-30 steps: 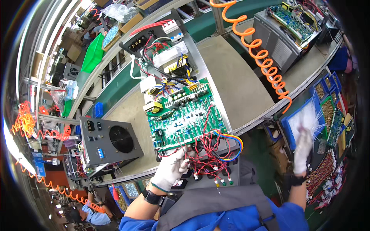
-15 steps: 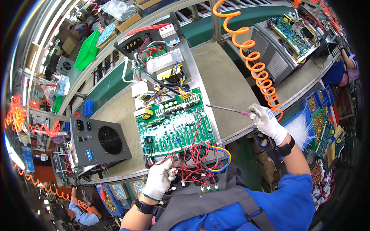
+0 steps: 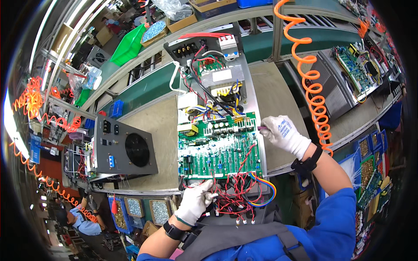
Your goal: The worker is assembling an electronic power inverter unit, connecting internal wiring, installing circuit boards, and mounting the front panel.
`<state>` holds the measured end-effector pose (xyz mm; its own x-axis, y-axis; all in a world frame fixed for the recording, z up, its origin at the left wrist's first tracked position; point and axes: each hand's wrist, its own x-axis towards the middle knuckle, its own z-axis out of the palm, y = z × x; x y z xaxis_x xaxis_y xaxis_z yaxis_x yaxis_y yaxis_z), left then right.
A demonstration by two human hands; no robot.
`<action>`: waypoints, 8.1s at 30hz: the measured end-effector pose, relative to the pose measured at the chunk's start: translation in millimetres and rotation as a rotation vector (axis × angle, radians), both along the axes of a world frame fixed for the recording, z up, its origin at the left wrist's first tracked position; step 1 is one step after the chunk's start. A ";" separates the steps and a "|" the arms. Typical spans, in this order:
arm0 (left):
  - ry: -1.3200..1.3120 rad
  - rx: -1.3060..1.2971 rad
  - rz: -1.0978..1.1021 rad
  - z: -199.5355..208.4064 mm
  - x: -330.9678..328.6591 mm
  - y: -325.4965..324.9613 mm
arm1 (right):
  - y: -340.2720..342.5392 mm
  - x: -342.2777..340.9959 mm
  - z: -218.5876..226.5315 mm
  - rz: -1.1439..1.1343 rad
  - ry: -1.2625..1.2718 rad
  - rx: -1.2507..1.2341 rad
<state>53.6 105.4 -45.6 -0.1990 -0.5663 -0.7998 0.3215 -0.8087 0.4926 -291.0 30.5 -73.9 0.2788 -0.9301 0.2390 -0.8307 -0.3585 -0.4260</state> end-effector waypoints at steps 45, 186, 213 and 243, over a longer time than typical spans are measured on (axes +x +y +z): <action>-0.350 -0.143 -0.914 73.5 18.6 -21.3 | 30.1 31.9 -27.4 -0.248 -0.155 -0.204; -1.800 -0.329 -1.205 170.5 -75.3 -8.6 | 13.8 16.5 -83.3 0.127 -0.668 -0.429; -1.442 -0.890 -1.253 169.7 -22.2 24.5 | 114.0 -13.3 -34.3 -0.626 -1.786 -0.109; 0.527 -0.573 -1.190 108.6 31.7 -106.5 | 149.1 178.6 146.1 0.055 0.390 -0.227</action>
<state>85.3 -1.1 63.0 -0.9765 -0.0678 -0.2044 -0.1520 -0.4553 0.8773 -112.4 179.6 72.3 0.4362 -0.8475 0.3024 -0.8905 -0.4548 0.0097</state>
